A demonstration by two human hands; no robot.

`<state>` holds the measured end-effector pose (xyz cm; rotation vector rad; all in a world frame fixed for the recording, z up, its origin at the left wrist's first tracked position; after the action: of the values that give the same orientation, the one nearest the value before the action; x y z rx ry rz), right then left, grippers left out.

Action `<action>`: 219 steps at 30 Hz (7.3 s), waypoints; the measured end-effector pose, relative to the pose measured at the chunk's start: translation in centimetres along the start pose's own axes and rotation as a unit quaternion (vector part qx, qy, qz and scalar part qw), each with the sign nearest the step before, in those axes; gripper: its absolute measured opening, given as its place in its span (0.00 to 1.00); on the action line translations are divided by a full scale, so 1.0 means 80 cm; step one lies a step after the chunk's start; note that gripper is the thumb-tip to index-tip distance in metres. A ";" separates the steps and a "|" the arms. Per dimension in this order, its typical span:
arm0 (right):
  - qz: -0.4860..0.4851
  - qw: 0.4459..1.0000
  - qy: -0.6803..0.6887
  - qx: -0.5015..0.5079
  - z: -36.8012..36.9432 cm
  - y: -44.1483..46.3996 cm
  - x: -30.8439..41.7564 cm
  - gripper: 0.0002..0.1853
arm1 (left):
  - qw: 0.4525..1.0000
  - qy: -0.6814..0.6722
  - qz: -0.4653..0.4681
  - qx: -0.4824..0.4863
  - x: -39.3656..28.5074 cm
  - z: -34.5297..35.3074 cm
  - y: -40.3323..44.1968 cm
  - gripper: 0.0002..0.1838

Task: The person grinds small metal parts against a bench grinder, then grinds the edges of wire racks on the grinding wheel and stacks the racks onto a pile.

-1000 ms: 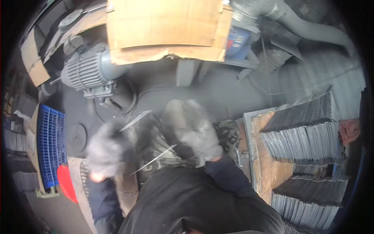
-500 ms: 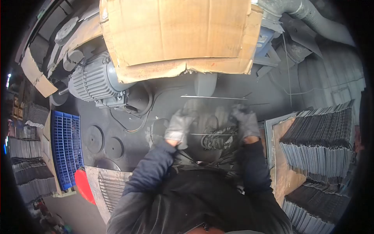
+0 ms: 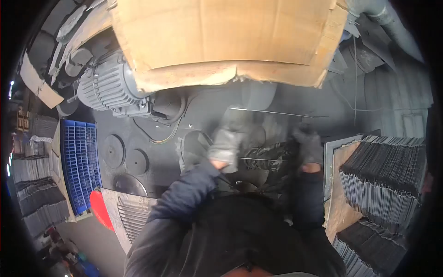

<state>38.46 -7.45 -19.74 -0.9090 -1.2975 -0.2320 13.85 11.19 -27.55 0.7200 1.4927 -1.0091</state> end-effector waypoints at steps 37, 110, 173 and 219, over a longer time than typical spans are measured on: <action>-0.104 0.911 0.112 0.383 0.114 -0.016 0.037 0.39 | 0.953 -0.281 0.060 0.099 -0.120 -0.042 -0.040 0.28; -0.128 0.991 0.045 0.012 -0.040 0.011 -0.030 0.06 | 0.997 -0.027 0.066 -0.020 -0.070 0.037 0.027 0.06; -0.256 0.867 -0.151 0.399 0.186 0.012 0.019 0.26 | 0.864 -0.485 -0.139 0.001 -0.083 -0.072 -0.087 0.23; -0.345 0.923 0.053 0.161 -0.040 -0.324 0.114 0.36 | 0.977 -0.009 0.100 0.186 -0.250 0.141 -0.140 0.15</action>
<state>27.50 -23.43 0.00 -0.1280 -1.4621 -0.5884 12.69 -1.91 -5.69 1.1007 1.1972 -1.1490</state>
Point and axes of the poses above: each hand's wrist, its own y-axis towards the middle knuckle, its own z-axis out of the palm, x = y × z, the point moved 9 cm from there along y, towards the middle knuckle, and after that the axes turned 11 degrees about x, right-handed, at the moved point
